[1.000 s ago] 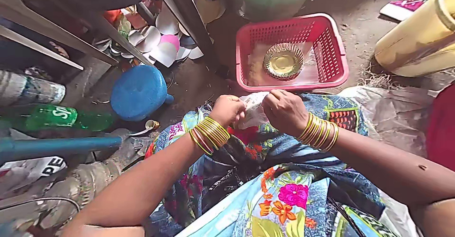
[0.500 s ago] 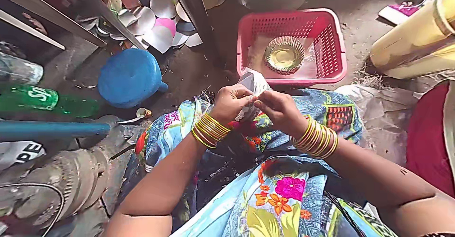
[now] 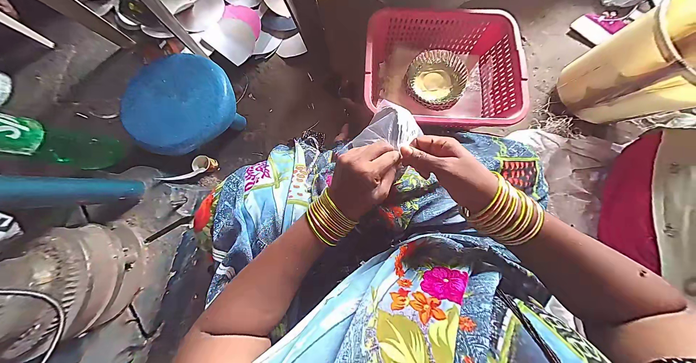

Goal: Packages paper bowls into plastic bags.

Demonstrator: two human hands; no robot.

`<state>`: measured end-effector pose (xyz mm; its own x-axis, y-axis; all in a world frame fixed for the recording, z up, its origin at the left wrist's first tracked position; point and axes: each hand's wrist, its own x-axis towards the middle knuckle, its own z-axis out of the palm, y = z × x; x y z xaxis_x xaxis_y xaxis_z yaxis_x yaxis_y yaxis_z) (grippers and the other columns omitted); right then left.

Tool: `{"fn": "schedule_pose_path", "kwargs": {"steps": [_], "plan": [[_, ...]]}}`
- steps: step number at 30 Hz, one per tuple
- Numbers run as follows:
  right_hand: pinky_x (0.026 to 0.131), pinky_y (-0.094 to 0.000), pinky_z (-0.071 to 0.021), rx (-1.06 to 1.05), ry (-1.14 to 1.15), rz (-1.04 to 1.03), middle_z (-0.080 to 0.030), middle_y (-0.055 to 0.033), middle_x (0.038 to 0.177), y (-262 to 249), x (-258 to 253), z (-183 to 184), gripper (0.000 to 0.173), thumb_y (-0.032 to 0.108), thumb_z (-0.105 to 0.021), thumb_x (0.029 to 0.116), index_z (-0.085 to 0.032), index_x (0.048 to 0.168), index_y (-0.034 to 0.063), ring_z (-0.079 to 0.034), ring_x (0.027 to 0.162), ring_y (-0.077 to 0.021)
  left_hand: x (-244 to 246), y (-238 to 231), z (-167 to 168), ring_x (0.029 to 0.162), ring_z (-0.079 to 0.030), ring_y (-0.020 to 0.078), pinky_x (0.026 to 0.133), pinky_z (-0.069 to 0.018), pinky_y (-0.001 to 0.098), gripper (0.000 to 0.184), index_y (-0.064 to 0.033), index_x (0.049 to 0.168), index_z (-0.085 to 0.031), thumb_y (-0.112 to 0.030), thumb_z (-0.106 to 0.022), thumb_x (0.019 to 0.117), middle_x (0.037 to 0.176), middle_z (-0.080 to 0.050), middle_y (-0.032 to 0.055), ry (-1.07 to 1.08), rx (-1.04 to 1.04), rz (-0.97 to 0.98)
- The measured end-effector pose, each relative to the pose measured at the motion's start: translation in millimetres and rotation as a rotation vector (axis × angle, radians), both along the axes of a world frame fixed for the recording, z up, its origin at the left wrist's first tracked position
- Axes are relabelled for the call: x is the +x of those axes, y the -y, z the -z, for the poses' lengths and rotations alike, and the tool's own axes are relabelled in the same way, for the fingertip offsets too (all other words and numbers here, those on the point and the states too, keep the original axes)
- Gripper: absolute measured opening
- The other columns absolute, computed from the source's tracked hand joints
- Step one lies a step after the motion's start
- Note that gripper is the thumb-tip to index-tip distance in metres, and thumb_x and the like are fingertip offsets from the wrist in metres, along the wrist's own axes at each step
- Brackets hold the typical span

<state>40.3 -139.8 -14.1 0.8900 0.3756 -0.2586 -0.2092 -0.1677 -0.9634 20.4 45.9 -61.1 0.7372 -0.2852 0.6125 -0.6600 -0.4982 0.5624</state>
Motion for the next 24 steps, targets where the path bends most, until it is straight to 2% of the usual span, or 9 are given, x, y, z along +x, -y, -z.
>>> {"fn": "schedule_pose_path", "kwargs": {"steps": [2,3,5,7,12,15,17,21,24], "plan": [[0.064,-0.0158,-0.0492,-0.017,0.235,-0.029,-0.062,0.008,0.078,7.5,-3.3,-2.5,0.012,0.012,-0.058,0.1015,-0.065,0.092,0.01,-0.057,0.067,0.0014,-3.1,-1.6,0.1,0.089,-0.072,0.0132,0.08,-0.0591,0.0268,0.012,0.0025,0.089,-0.077,-0.002,-0.066,0.0888,0.093,-0.075,0.012,-0.15,-0.182,0.015],[0.071,-0.0177,-0.0548,-0.048,0.405,-0.053,-0.066,0.0047,0.09,12.0,-4.0,-3.3,0.008,0.011,-0.061,0.099,-0.067,0.101,0.0062,-0.063,0.077,-0.0002,-4.4,-2.9,-1.1,0.088,-0.071,0.0099,0.081,-0.0589,0.0246,0.01,0.0022,0.089,-0.077,-0.002,-0.067,0.0886,0.093,-0.074,0.0099,-0.241,-0.27,0.036],[0.08,-0.024,-0.0602,-0.134,0.663,-0.107,-0.071,-0.0064,0.103,16.4,-6.6,-4.4,0.019,0.005,-0.066,0.0913,-0.068,0.108,-0.0019,-0.069,0.092,-0.0079,-6.1,-4.4,-3.5,0.086,-0.07,0.0065,0.082,-0.059,0.0229,0.007,0.0024,0.087,-0.075,0.0,-0.069,0.087,0.091,-0.074,0.0077,-0.368,-0.391,0.087],[0.081,-0.0284,-0.0606,-0.232,0.792,-0.112,-0.074,-0.0097,0.1,14.5,-11.4,3.1,0.02,0.004,-0.069,0.0874,-0.071,0.106,-0.0022,-0.072,0.092,-0.0129,-6.6,-3.7,-4.0,0.085,-0.069,0.0052,0.081,-0.0587,0.0222,0.006,0.0026,0.088,-0.075,0.0,-0.07,0.0874,0.09,-0.073,0.0064,-0.444,-0.423,0.124],[0.072,-0.0327,-0.0573,-0.477,0.965,-0.031,-0.073,-0.0078,0.084,10.6,-21.2,28.1,0.007,0.006,-0.065,0.089,-0.072,0.09,0.0031,-0.07,0.079,-0.0184,-5.4,3.9,9.6,0.083,-0.067,0.0033,0.077,-0.0563,0.0218,0.006,-0.0028,0.087,-0.077,-0.004,-0.071,0.0887,0.088,-0.072,0.0019,-0.6,-0.339,0.078],[0.07,-0.0345,-0.0569,-0.545,1.079,0.061,-0.074,-0.0113,0.084,10.5,-26.8,41.9,0.01,0.006,-0.064,0.089,-0.073,0.087,0.0028,-0.071,0.08,-0.0235,-0.6,10.8,7.4,0.082,-0.065,0.0035,0.076,-0.0547,0.0233,0.006,-0.0047,0.088,-0.076,-0.007,-0.071,0.0902,0.089,-0.071,0.001,-0.698,-0.265,0.042],[0.072,-0.0343,-0.0566,-0.584,1.141,0.123,-0.076,-0.0127,0.088,11.7,-28.2,47.8,0.014,0.007,-0.063,0.0918,-0.077,0.09,0.0033,-0.072,0.084,-0.0248,5.2,15.4,4.0,0.084,-0.065,0.0047,0.078,-0.0546,0.0247,0.006,-0.0047,0.089,-0.076,-0.008,-0.071,0.091,0.091,-0.07,0.0018,-0.711,-0.231,0.045],[0.067,-0.039,-0.0556,-0.703,1.158,0.176,-0.075,-0.0148,0.091,14.4,-30.3,53.4,0.018,0.007,-0.061,0.092,-0.078,0.092,0.0033,-0.071,0.084,-0.0297,7.3,27.7,0.2,0.083,-0.068,0.0095,0.076,-0.0563,0.0293,0.007,-0.0039,0.087,-0.077,-0.007,-0.07,0.0898,0.09,-0.073,0.0051,-0.566,-0.106,-0.009],[0.066,-0.043,-0.0539,-0.775,1.149,0.15,-0.072,-0.0151,0.086,18.1,-26.5,51.6,0.017,0.01,-0.061,0.0924,-0.073,0.084,0.0034,-0.07,0.085,-0.0332,-2.5,42.1,3.1,0.077,-0.072,0.021,0.066,-0.0586,0.0381,0.012,-0.0017,0.086,-0.077,-0.007,-0.067,0.0882,0.087,-0.074,0.0109,-0.263,0.088,-0.145]]}}
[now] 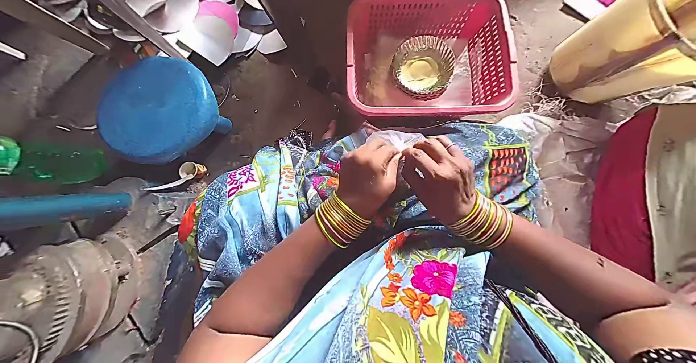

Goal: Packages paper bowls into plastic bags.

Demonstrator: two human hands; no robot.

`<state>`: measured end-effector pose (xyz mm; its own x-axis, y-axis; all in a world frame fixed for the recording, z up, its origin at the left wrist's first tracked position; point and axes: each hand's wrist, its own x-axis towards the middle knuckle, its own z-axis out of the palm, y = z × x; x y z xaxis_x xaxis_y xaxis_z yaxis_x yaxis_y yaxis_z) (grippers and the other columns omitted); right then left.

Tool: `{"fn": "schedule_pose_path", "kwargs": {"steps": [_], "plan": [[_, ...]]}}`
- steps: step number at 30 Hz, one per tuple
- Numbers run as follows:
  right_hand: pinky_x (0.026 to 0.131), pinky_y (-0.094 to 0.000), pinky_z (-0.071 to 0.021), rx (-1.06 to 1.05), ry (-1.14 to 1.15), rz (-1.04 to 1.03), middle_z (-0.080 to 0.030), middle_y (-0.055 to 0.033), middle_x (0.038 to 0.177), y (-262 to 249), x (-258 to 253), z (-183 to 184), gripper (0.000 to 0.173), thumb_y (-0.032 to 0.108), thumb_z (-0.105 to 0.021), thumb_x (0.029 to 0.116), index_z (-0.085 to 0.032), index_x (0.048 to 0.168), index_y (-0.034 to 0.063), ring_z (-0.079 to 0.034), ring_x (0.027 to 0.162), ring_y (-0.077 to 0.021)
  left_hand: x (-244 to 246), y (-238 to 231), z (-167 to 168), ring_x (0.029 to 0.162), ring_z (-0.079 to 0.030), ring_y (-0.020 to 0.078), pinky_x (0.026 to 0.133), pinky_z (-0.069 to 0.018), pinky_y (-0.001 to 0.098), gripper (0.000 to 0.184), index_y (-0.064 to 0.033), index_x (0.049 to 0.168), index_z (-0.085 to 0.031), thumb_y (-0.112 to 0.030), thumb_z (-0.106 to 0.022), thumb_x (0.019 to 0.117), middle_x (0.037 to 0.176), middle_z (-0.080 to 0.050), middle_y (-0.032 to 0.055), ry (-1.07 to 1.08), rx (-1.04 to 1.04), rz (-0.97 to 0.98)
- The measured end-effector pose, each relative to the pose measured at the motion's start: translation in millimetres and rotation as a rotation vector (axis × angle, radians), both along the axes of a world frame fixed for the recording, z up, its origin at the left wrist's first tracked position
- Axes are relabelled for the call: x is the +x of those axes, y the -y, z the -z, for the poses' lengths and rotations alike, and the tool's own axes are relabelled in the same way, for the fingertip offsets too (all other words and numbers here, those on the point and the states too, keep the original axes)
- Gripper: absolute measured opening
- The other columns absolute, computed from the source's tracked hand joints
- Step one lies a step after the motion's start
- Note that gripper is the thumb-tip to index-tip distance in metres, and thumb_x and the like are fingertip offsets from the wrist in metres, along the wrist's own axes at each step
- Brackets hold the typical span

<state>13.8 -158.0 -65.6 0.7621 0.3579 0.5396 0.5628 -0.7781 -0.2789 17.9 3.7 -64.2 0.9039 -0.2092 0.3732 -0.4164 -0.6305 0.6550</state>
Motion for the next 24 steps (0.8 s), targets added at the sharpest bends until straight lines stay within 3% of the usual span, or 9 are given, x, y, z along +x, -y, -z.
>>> {"fn": "schedule_pose_path", "kwargs": {"steps": [2,4,8,12,16,19,21,24], "plan": [[0.063,-0.0423,-0.0536,0.0,-0.053,-0.024,-0.07,-0.0149,0.082,3.5,6.6,-4.2,0.016,0.011,-0.061,0.0906,-0.07,0.08,0.0029,-0.069,0.083,-0.0335,-5.5,9.1,5.0,0.075,-0.072,0.0258,0.062,-0.057,0.0393,0.016,-0.0001,0.087,-0.076,-0.007,-0.062,0.089,0.086,-0.074,0.0138,0.216,0.15,-0.05],[0.063,-0.0438,-0.0534,0.054,-0.215,-0.068,-0.068,-0.0138,0.08,10.0,14.4,-9.1,0.015,0.013,-0.062,0.0871,-0.07,0.08,0.0022,-0.068,0.079,-0.032,-7.1,13.8,11.9,0.079,-0.073,0.0264,0.067,-0.0571,0.0381,0.02,0.0001,0.091,-0.078,-0.008,-0.06,0.0904,0.091,-0.075,0.0143,0.336,0.223,-0.075],[0.065,-0.042,-0.0525,0.106,-0.385,-0.103,-0.065,-0.0101,0.077,21.4,21.6,-13.4,0.01,0.012,-0.067,0.0847,-0.069,0.082,0.0036,-0.066,0.074,-0.0256,2.0,11.7,15.3,0.086,-0.072,0.0288,0.075,-0.0565,0.0405,0.021,-0.001,0.095,-0.079,-0.011,-0.06,0.0932,0.094,-0.075,0.0151,0.36,0.207,0.012],[0.063,-0.0401,-0.0554,0.066,-0.211,-0.025,-0.07,-0.0138,0.083,17.3,11.2,-6.2,0.011,0.008,-0.063,0.0877,-0.071,0.084,0.0021,-0.07,0.078,-0.029,19.4,0.2,3.2,0.079,-0.067,0.0245,0.071,-0.0525,0.0414,0.017,-0.0027,0.087,-0.077,-0.013,-0.063,0.0905,0.084,-0.069,0.0111,0.095,0.04,0.179],[0.067,-0.0364,-0.0559,0.091,-0.136,-0.067,-0.072,-0.0132,0.087,19.2,9.6,-0.1,0.014,0.007,-0.06,0.0919,-0.072,0.087,0.003,-0.071,0.084,-0.0276,36.8,-12.9,-1.9,0.075,-0.06,0.0079,0.069,-0.05,0.0253,0.014,-0.003,0.086,-0.077,-0.009,-0.066,0.0902,0.08,-0.065,0.0024,-0.257,-0.198,0.372],[0.069,-0.0333,-0.0558,0.185,-0.128,-0.143,-0.072,-0.0133,0.089,21.5,8.1,5.1,0.015,0.008,-0.06,0.0939,-0.073,0.091,0.0017,-0.069,0.083,-0.0243,49.7,-21.8,0.3,0.082,-0.061,-0.0007,0.077,-0.0506,0.0164,0.013,-0.002,0.084,-0.074,0.002,-0.064,0.0903,0.084,-0.067,-0.0037,-0.692,-0.592,0.534],[0.074,-0.0309,-0.0565,0.299,-0.175,-0.157,-0.073,-0.0136,0.092,22.0,7.2,7.2,0.013,0.008,-0.062,0.0943,-0.073,0.094,-0.0001,-0.069,0.085,-0.0207,47.0,-21.7,5.6,0.081,-0.064,0.0003,0.076,-0.0538,0.0183,0.02,-0.0044,0.082,-0.075,0.004,-0.06,0.0908,0.083,-0.07,-0.0046,-0.869,-0.788,0.515],[0.076,-0.0272,-0.0592,0.463,-0.261,-0.113,-0.072,-0.0154,0.092,21.6,9.5,10.3,0.011,0.005,-0.066,0.0937,-0.071,0.096,-0.0048,-0.071,0.084,-0.0165,35.3,-13.5,10.0,0.072,-0.062,-0.0003,0.066,-0.0522,0.0172,0.022,-0.0066,0.083,-0.076,0.0,-0.057,0.0936,0.08,-0.07,-0.0048,-0.938,-0.929,0.35]]}}
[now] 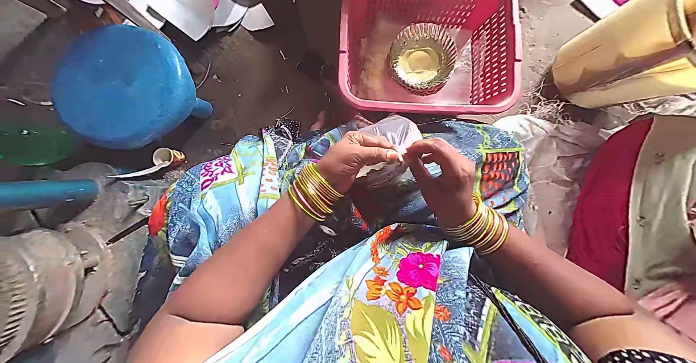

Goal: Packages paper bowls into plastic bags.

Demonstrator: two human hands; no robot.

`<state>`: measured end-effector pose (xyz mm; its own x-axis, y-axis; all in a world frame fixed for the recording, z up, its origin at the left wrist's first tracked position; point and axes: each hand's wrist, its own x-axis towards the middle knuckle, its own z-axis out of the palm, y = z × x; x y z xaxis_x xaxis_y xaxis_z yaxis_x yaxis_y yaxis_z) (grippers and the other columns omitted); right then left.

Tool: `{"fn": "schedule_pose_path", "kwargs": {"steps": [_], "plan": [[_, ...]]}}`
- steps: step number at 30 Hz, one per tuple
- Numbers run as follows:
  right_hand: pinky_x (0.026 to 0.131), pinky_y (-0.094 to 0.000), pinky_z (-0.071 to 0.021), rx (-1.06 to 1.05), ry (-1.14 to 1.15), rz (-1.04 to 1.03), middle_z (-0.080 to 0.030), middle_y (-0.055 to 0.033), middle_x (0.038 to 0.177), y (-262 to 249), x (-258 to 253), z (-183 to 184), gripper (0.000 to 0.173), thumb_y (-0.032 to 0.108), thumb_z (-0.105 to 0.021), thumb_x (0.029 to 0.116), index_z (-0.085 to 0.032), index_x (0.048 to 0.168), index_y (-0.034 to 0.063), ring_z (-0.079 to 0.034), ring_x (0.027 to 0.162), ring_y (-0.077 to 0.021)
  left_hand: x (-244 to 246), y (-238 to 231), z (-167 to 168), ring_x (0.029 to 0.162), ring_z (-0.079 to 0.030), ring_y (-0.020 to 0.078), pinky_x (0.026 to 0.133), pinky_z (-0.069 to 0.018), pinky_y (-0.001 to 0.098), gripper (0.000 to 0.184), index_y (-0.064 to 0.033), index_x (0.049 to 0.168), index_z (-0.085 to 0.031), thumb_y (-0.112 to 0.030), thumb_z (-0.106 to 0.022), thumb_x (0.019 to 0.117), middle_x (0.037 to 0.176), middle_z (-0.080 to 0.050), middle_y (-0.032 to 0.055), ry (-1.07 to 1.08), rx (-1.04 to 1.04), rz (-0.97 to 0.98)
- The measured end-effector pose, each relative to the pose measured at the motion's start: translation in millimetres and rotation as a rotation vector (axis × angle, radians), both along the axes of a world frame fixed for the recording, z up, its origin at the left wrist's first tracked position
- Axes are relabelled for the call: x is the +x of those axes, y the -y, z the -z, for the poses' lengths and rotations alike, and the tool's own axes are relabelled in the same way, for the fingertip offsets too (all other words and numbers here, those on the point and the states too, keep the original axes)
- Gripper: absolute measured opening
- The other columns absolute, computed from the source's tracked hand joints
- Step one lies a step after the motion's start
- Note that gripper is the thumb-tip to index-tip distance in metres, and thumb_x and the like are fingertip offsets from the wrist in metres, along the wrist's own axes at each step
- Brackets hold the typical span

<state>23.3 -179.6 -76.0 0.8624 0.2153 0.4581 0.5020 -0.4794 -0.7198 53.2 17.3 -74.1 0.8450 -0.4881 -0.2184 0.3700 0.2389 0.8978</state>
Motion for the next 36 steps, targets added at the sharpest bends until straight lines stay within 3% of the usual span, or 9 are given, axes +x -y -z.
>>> {"fn": "schedule_pose_path", "kwargs": {"steps": [4,9,13,16,18,21,26,30,36], "plan": [[0.084,-0.0276,-0.058,0.027,-0.01,-0.028,-0.073,-0.016,0.1,1.6,7.0,-4.9,0.014,0.002,-0.064,0.0904,-0.075,0.097,-0.0038,-0.071,0.095,-0.0164,-5.1,10.5,-8.4,0.069,-0.064,0.0007,0.068,-0.055,0.0172,0.022,-0.0048,0.091,-0.075,0.003,-0.055,0.0975,0.081,-0.072,-0.0022,-0.167,-0.041,-0.205],[0.084,-0.0293,-0.0577,-0.071,0.112,0.013,-0.074,-0.0162,0.095,2.3,9.2,-3.3,0.011,0.007,-0.069,0.0917,-0.077,0.093,-0.0017,-0.072,0.093,-0.0206,-2.0,10.8,-11.8,0.064,-0.061,0.0006,0.063,-0.0526,0.0163,0.019,-0.0028,0.094,-0.074,0.002,-0.056,0.0983,0.077,-0.07,-0.0025,-0.098,0.04,-0.171],[0.072,-0.0303,-0.0549,-0.197,0.24,0.068,-0.074,-0.0143,0.086,1.6,7.8,-3.9,0.015,0.008,-0.064,0.0925,-0.076,0.086,0.0014,-0.07,0.083,-0.0218,1.6,3.9,-16.8,0.063,-0.059,-0.0001,0.06,-0.0511,0.0148,0.012,-0.0007,0.093,-0.073,0.0,-0.061,0.0963,0.079,-0.069,-0.0011,0.315,0.29,-0.064],[0.067,-0.0316,-0.0518,-0.222,0.223,0.091,-0.07,-0.0118,0.079,0.7,5.2,-9.3,0.017,0.01,-0.061,0.0904,-0.068,0.077,0.0046,-0.067,0.079,-0.0219,9.3,5.6,-20.3,0.076,-0.066,0.009,0.07,-0.0546,0.0279,0.012,-0.0043,0.086,-0.076,-0.009,-0.065,0.0889,0.083,-0.071,0.0038,0.825,0.63,-0.048],[0.066,-0.0321,-0.0524,-0.206,0.134,0.097,-0.069,-0.0106,0.079,0.9,4.1,-12.7,0.015,0.011,-0.062,0.0881,-0.068,0.076,0.0047,-0.067,0.078,-0.0206,13.6,9.5,-21.6,0.074,-0.065,0.0115,0.066,-0.053,0.0305,0.014,-0.0058,0.083,-0.076,-0.011,-0.064,0.0883,0.078,-0.068,0.0031,0.936,0.682,-0.02],[0.067,-0.0312,-0.0561,-0.147,0.029,0.103,-0.07,-0.0104,0.082,5.5,-0.5,-8.3,0.011,0.01,-0.065,0.089,-0.07,0.083,0.002,-0.069,0.076,-0.0174,14.4,14.2,-19.3,0.078,-0.064,0.0063,0.072,-0.0523,0.0272,0.014,-0.0057,0.087,-0.075,-0.01,-0.064,0.0923,0.083,-0.07,0.0009,0.684,0.586,0.04],[0.08,-0.0297,-0.06,-0.121,0.072,0.132,-0.075,-0.0149,0.094,9.8,-10.0,0.8,0.012,0.008,-0.07,0.0887,-0.073,0.094,-0.0022,-0.074,0.089,-0.0186,13.7,21.4,-17.1,0.058,-0.052,-0.0022,0.056,-0.0436,0.0136,0.014,-0.0018,0.087,-0.07,0.0,-0.061,0.097,0.07,-0.063,-0.0036,0.097,0.264,0.029],[0.075,-0.0299,-0.0587,-0.2,0.188,0.195,-0.076,-0.0158,0.093,4.4,-5.6,4.6,0.011,0.009,-0.07,0.0898,-0.077,0.092,-0.0001,-0.074,0.086,-0.0219,16.2,22.6,-22.4,0.052,-0.044,-0.002,0.051,-0.0361,0.013,0.018,-0.0032,0.083,-0.07,0.0,-0.06,0.0973,0.061,-0.054,-0.0062,0.056,0.279,-0.004],[0.064,-0.0348,-0.0554,-0.36,0.296,0.219,-0.076,-0.0152,0.086,3.4,1.9,2.4,0.018,0.011,-0.062,0.0927,-0.076,0.085,0.0018,-0.073,0.08,-0.0272,15.7,24.6,-27.5,0.056,-0.05,-0.001,0.055,-0.0422,0.0141,0.016,-0.0011,0.085,-0.069,0.003,-0.06,0.0973,0.066,-0.061,-0.0041,0.023,0.279,-0.021]]}}
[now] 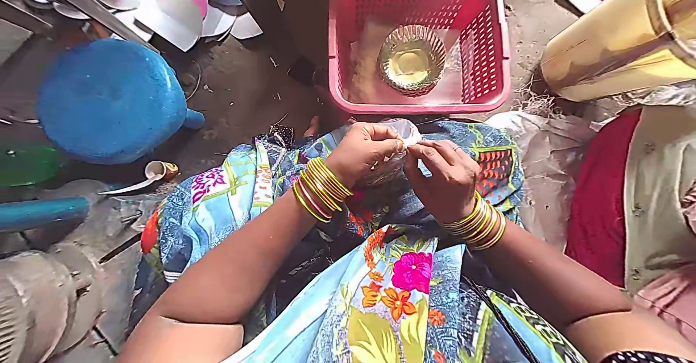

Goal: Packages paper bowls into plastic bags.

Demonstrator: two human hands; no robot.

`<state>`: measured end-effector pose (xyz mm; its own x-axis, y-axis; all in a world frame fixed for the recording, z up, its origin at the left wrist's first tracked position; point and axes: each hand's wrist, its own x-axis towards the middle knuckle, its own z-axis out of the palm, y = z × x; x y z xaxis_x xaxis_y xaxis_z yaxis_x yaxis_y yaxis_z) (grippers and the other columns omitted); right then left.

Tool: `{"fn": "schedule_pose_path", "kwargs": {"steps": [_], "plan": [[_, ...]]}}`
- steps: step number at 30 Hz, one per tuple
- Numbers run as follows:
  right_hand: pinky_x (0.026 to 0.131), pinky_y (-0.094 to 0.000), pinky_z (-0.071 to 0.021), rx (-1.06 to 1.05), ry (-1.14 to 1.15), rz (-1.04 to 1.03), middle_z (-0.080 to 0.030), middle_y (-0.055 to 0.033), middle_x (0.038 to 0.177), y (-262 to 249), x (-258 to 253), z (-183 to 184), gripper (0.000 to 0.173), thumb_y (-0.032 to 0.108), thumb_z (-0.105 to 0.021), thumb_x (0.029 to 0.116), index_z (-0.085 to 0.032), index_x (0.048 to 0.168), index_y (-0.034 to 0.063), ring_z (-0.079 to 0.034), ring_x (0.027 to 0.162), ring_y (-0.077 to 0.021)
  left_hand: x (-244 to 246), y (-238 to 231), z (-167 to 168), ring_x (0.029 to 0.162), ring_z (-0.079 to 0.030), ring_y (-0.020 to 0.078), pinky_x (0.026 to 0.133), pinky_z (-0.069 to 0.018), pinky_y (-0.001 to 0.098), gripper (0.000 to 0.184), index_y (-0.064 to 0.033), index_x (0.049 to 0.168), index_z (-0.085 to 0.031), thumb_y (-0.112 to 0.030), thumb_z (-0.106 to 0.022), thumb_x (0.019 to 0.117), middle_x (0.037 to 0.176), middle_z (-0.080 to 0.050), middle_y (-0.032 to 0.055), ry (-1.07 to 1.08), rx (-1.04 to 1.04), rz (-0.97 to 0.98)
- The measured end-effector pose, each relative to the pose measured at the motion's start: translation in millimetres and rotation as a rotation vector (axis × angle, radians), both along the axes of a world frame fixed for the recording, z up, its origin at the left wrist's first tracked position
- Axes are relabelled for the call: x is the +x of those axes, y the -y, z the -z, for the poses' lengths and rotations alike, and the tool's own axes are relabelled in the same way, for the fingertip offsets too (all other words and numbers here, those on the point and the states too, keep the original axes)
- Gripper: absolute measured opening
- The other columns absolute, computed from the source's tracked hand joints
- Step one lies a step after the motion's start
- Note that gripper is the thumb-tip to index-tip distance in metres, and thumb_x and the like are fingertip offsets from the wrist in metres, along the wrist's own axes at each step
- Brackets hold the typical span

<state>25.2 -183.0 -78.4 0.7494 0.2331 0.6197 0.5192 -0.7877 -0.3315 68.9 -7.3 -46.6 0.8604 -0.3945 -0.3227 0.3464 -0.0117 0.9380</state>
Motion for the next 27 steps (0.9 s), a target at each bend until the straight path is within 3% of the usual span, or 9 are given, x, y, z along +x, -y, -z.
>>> {"fn": "schedule_pose_path", "kwargs": {"steps": [2,4,8,16,21,24,27], "plan": [[0.059,-0.037,-0.0523,-0.039,-0.014,0.008,-0.073,-0.0135,0.081,2.0,1.7,-3.6,0.019,0.014,-0.061,0.0912,-0.071,0.078,0.0044,-0.071,0.076,-0.0277,-2.1,0.8,1.3,0.059,-0.054,0.0011,0.057,-0.0458,0.0172,0.012,-0.0021,0.087,-0.071,-0.003,-0.064,0.0967,0.071,-0.065,-0.0014,0.167,0.142,0.056],[0.056,-0.038,-0.0506,-0.057,-0.047,0.02,-0.07,-0.0123,0.075,2.6,0.4,-7.0,0.02,0.016,-0.062,0.089,-0.066,0.072,0.0061,-0.069,0.072,-0.0279,-3.0,3.6,2.0,0.067,-0.061,0.0072,0.062,-0.0495,0.0283,0.013,-0.0061,0.082,-0.074,-0.01,-0.066,0.0923,0.076,-0.068,0.0006,0.478,0.382,0.108],[0.054,-0.0386,-0.0485,-0.052,-0.075,0.055,-0.067,-0.0116,0.07,0.9,-4.1,-8.5,0.023,0.018,-0.062,0.0881,-0.065,0.069,0.005,-0.067,0.067,-0.0277,-5.5,14.1,-4.7,0.065,-0.059,0.0193,0.057,-0.0476,0.0372,0.016,-0.0042,0.07,-0.066,-0.011,-0.066,0.084,0.069,-0.058,0.0063,0.879,0.637,0.132],[0.055,-0.0376,-0.0482,-0.053,-0.062,0.059,-0.066,-0.01,0.067,1.8,-11.8,-1.3,0.025,0.018,-0.06,0.0895,-0.063,0.067,0.0067,-0.066,0.066,-0.026,-17.4,19.6,0.6,0.066,-0.064,0.0277,0.054,-0.0493,0.0402,0.019,-0.0004,0.066,-0.061,-0.012,-0.061,0.0807,0.069,-0.058,0.012,1.09,0.813,0.083],[0.054,-0.0388,-0.0485,-0.069,-0.098,0.029,-0.065,-0.0101,0.067,1.8,-14.0,0.6,0.025,0.019,-0.061,0.089,-0.063,0.067,0.0066,-0.067,0.067,-0.0275,-18.3,16.5,5.0,0.072,-0.066,0.0293,0.059,-0.0513,0.0426,0.02,-0.0005,0.068,-0.064,-0.014,-0.061,0.0823,0.072,-0.061,0.0126,1.061,0.834,0.104],[0.055,-0.0401,-0.0507,0.093,-0.377,0.025,-0.066,-0.0082,0.07,9.0,-14.3,-1.7,0.021,0.021,-0.065,0.0883,-0.068,0.076,0.0048,-0.066,0.065,-0.0221,-18.3,12.2,11.2,0.082,-0.066,0.0302,0.067,-0.053,0.0459,0.018,-0.0024,0.076,-0.069,-0.015,-0.061,0.0844,0.086,-0.065,0.0134,1.003,0.769,0.095],[0.065,-0.0303,-0.055,0.387,-0.894,0.128,-0.068,-0.0046,0.083,23.3,-6.6,-10.8,0.03,0.03,-0.059,0.1,-0.066,0.104,0.002,-0.064,0.068,-0.009,-21.9,2.9,15.0,0.103,-0.067,0.0302,0.082,-0.052,0.0511,0.019,-0.0042,0.08,-0.072,-0.018,-0.061,0.0876,0.112,-0.07,0.0144,0.891,0.67,0.029]]}}
